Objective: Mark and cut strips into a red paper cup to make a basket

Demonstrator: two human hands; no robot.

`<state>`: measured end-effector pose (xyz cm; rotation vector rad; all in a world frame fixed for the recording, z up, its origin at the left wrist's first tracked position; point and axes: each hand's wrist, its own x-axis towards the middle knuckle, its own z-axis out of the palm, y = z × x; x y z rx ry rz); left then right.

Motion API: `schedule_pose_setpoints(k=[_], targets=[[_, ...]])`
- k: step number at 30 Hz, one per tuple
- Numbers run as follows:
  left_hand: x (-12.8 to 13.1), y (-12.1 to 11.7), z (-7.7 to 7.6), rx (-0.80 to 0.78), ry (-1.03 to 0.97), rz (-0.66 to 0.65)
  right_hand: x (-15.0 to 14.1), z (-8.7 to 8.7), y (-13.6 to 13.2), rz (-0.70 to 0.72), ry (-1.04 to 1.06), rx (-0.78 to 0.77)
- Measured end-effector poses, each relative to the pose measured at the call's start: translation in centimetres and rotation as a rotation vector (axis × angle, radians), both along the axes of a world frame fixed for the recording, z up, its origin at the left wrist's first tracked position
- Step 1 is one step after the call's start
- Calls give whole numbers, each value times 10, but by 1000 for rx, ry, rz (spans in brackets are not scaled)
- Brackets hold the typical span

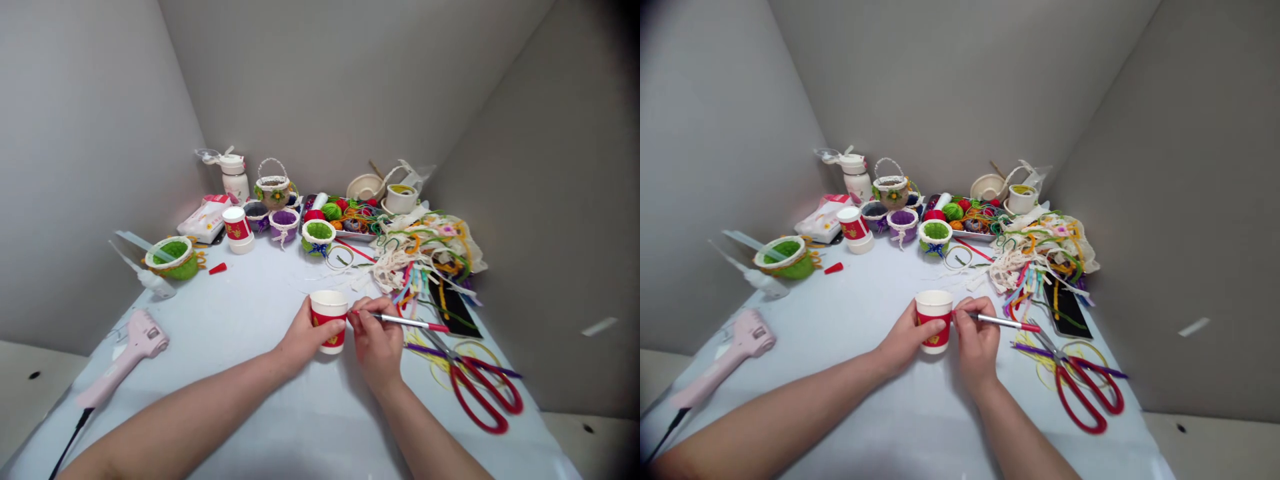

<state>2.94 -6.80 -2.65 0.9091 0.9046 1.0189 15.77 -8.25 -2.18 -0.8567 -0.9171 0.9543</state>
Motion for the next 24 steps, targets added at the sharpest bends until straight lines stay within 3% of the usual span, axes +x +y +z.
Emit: schedule_pose_setpoints(k=[12, 24], targets=[[2, -3, 1, -80, -159, -79, -5, 5, -5, -225, -251, 139], [4, -2, 7, -194, -250, -75, -3, 8, -3, -265, -303, 169]])
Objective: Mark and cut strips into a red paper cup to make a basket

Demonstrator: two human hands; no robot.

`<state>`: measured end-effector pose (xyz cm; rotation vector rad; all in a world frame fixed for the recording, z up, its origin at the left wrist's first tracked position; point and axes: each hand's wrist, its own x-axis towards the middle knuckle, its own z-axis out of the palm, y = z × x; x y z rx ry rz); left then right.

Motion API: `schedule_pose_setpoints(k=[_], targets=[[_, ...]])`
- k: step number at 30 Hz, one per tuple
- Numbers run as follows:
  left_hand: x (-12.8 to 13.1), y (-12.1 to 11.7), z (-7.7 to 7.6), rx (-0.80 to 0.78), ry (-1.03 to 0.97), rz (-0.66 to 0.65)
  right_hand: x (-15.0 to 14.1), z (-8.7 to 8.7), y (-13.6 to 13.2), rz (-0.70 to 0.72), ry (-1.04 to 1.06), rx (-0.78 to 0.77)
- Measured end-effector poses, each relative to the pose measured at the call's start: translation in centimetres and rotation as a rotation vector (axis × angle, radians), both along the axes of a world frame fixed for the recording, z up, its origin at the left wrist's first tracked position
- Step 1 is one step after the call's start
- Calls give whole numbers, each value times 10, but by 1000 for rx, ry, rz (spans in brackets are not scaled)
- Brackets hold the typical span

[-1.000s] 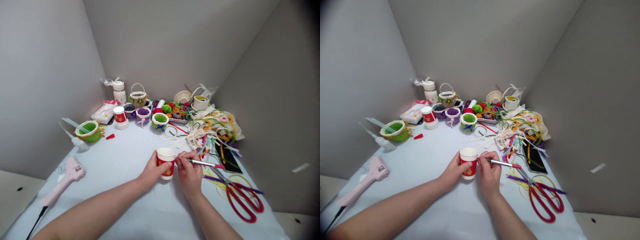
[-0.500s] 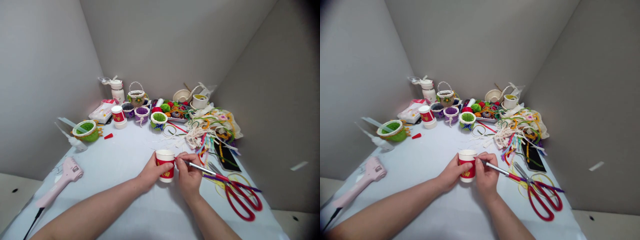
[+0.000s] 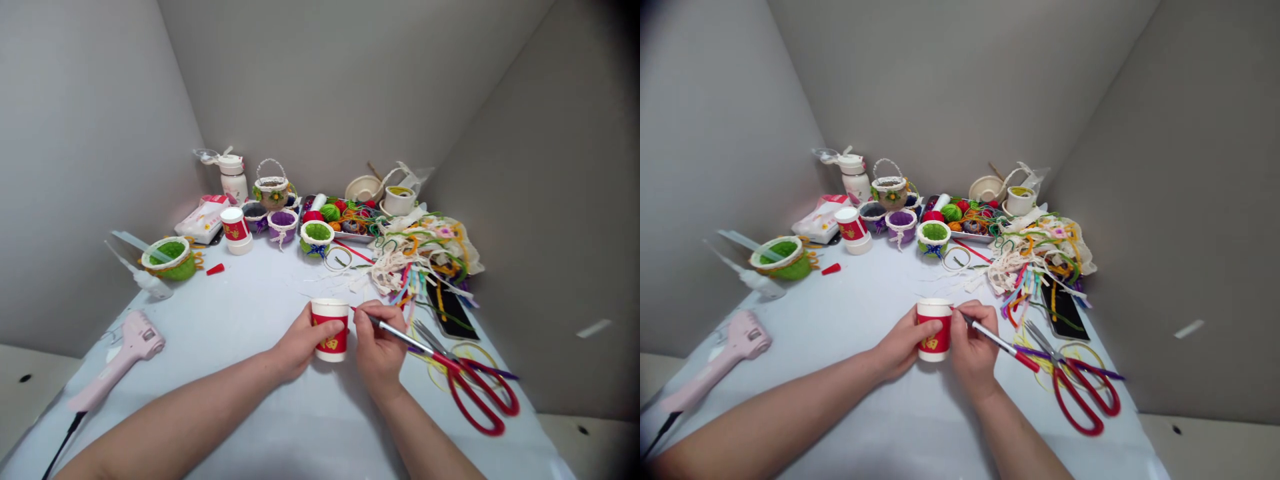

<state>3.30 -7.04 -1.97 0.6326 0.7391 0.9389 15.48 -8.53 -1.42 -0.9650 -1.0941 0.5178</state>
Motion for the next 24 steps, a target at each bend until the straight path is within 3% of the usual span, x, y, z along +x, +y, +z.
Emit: schedule_pose_setpoints(k=[8, 17, 24], targets=[[0, 1, 4, -6, -74, -100, -2, 1, -2, 61, -2, 8], [0, 0, 3, -3, -77, -86, -2, -2, -3, 62, 23, -15], [1, 1, 1, -98, -124, -69, 5, -2, 6, 142, 357, -178]])
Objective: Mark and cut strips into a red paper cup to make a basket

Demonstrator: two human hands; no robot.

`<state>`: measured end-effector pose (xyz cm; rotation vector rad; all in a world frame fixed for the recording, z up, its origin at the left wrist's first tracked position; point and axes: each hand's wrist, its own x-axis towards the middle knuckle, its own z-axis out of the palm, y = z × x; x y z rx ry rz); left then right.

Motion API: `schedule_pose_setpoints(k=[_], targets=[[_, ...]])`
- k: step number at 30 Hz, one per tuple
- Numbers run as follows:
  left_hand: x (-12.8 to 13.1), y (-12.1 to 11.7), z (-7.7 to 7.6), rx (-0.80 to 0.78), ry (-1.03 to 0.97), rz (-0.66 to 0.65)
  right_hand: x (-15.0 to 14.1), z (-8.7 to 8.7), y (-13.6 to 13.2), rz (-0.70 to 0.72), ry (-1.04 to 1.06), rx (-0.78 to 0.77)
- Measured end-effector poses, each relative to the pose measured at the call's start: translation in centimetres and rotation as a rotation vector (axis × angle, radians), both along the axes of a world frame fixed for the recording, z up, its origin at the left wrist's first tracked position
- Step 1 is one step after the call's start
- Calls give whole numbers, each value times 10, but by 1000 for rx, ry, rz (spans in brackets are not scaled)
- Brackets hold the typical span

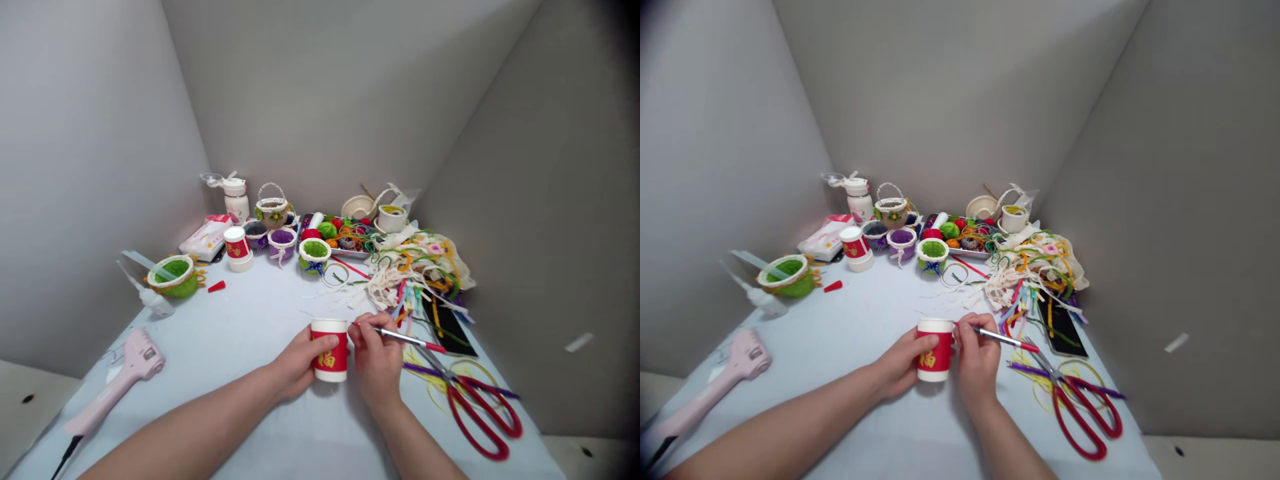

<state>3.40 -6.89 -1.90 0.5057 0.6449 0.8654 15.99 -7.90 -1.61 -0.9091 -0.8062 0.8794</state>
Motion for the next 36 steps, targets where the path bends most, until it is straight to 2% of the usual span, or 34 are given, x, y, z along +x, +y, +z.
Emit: schedule_pose_setpoints(k=[3, 9, 17, 25, 36], targets=[[0, 1, 0, -11, 1, -14, 3, -1, 4, -11, 46, -16], [0, 1, 0, 7, -20, -16, 4, -8, 3, -50, -87, 25], [0, 0, -3, 2, -31, 16, -2, -7, -4, -64, -283, 126], [0, 0, 0, -1, -12, -3, -1, -9, -5, -79, -328, 141], [-2, 0, -1, 36, 2, 2, -4, -11, -2, -206, -350, 79]])
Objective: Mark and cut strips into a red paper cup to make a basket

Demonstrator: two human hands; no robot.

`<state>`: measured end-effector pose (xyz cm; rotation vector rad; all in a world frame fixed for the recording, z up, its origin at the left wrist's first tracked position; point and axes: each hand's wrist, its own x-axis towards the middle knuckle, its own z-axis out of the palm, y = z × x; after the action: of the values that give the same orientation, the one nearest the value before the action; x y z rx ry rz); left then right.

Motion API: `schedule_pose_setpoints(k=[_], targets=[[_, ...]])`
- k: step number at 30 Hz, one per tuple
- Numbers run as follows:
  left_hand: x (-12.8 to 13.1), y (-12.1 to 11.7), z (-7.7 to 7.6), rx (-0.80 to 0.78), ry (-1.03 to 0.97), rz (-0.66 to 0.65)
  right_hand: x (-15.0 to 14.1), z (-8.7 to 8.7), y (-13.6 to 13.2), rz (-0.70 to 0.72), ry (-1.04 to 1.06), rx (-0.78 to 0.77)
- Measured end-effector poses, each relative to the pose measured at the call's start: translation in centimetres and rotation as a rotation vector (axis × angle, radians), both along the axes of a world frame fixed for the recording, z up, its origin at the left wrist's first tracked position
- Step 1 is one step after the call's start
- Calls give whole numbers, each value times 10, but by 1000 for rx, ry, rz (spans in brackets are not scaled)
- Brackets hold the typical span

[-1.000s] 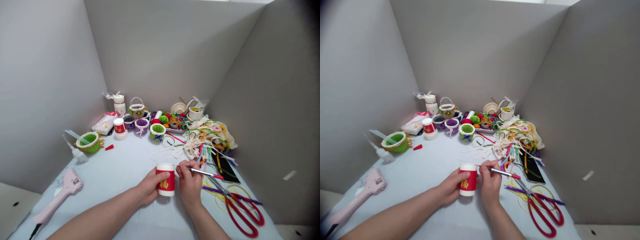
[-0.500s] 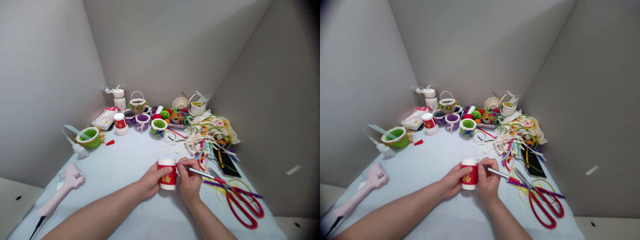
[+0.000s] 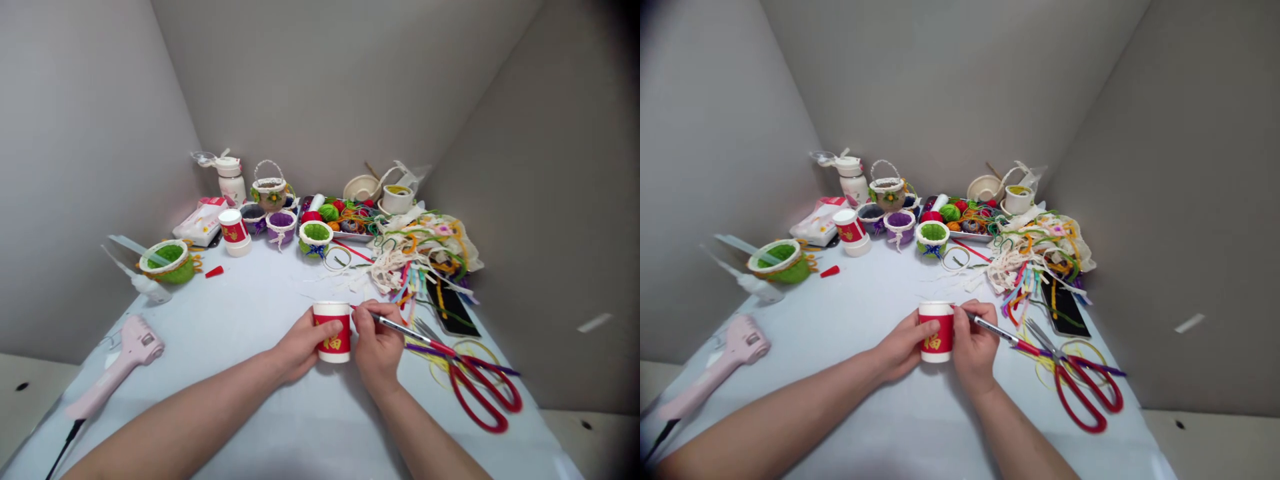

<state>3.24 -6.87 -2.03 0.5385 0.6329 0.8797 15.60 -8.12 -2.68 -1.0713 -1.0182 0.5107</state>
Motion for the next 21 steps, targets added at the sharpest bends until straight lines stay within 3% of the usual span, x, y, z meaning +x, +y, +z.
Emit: schedule_pose_setpoints(k=[9, 21], targets=[[-1, -1, 4, -11, 40, -14, 0, 7, 1, 7, -25, 15], [-3, 0, -4, 116, 161, 7, 0, 5, -2, 81, 53, 51]])
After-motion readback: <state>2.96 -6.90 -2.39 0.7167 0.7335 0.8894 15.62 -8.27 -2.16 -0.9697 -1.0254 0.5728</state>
